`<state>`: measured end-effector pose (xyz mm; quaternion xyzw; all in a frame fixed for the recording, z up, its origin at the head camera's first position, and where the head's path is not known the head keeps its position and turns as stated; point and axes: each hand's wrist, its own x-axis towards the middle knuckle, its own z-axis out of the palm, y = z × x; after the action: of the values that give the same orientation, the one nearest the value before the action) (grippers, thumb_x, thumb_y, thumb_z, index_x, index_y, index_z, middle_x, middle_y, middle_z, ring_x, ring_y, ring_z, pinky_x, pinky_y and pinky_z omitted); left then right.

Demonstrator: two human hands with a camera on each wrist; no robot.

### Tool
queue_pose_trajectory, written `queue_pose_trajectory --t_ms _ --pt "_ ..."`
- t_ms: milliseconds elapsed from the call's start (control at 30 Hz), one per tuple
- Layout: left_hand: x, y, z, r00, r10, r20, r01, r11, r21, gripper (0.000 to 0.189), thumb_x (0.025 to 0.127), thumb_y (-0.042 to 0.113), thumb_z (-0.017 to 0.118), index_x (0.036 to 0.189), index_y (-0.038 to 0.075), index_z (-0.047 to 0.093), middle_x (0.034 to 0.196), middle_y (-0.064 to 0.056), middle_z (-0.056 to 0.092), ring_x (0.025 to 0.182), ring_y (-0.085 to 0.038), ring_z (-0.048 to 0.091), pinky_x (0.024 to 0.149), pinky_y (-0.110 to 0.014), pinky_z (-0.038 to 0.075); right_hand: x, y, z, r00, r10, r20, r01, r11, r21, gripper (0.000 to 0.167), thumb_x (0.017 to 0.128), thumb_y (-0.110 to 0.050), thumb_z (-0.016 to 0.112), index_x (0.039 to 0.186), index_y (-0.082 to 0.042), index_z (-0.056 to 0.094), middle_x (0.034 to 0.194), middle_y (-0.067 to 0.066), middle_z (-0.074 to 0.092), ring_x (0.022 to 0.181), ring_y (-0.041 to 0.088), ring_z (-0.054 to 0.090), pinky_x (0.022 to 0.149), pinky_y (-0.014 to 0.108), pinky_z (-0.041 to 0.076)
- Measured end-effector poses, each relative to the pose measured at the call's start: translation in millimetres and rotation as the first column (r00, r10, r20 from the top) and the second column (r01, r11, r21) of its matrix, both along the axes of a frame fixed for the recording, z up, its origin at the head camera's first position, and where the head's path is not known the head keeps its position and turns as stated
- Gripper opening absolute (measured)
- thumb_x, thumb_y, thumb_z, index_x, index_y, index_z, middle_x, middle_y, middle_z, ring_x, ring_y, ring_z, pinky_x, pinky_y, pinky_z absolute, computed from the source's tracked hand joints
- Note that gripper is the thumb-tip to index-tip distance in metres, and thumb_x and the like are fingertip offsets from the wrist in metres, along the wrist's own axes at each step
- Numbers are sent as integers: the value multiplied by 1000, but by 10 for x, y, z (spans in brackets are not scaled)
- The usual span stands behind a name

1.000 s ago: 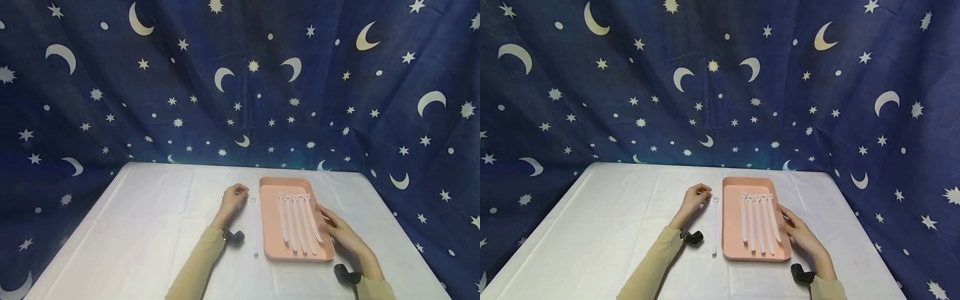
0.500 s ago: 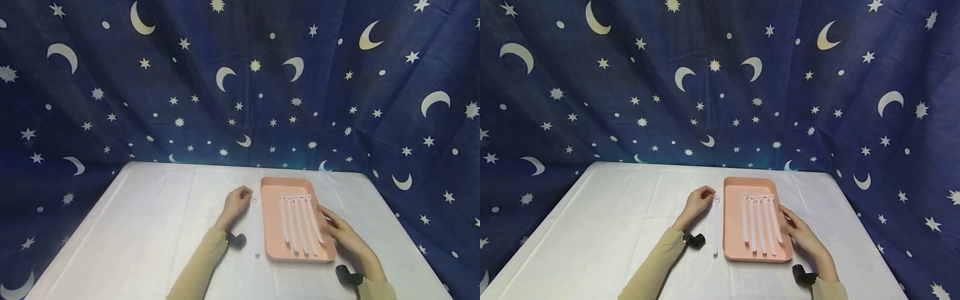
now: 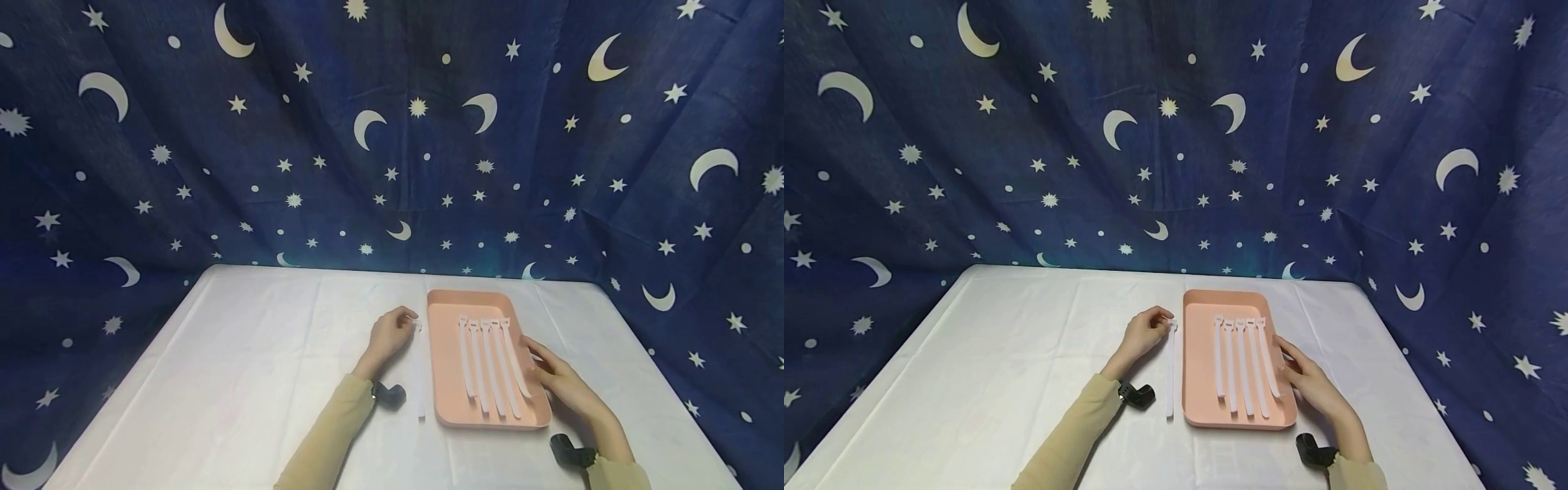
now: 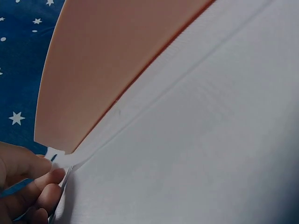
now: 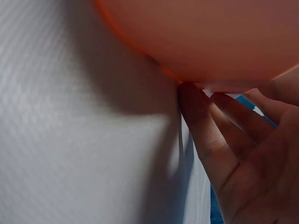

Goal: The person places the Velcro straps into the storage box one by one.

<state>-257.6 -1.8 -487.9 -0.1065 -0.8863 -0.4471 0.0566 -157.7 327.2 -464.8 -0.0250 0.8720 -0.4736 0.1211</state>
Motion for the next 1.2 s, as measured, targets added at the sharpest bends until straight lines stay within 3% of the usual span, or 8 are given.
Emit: queue_pose_trajectory --t_ms 367,667,1033,1200 --pt "-18 11 7 999 -11 46 8 998 65 17 87 8 61 100 12 71 84 -4 69 70 -10 55 65 -23 45 -8 5 -8 1000 0 4 0 1000 5 65 98 -23 50 154 -15 18 159 24 15 141 53 22 106 63 34" --pt "-1 14 57 994 -39 100 20 984 176 18 87 7 62 103 7 69 91 -10 68 75 -13 63 60 -21 53 -10 8 12 1000 -8 10 8 1000 7 65 98 -26 51 154 -16 19 159 23 15 142 51 21 107 62 33" --pt "18 22 109 985 -36 166 -9 965 261 20 88 9 60 106 7 68 90 -11 67 66 -14 64 50 -23 52 4 7 13 1000 -4 1 4 1000 7 66 98 -28 51 154 -13 19 159 23 17 141 51 24 106 61 35" --pt "25 24 119 987 -44 153 0 962 275 20 87 8 60 105 7 69 89 -11 67 64 -16 65 49 -25 52 14 0 18 1000 4 -7 -4 1000 12 66 98 -27 50 154 -13 18 158 24 16 140 52 24 105 61 37"
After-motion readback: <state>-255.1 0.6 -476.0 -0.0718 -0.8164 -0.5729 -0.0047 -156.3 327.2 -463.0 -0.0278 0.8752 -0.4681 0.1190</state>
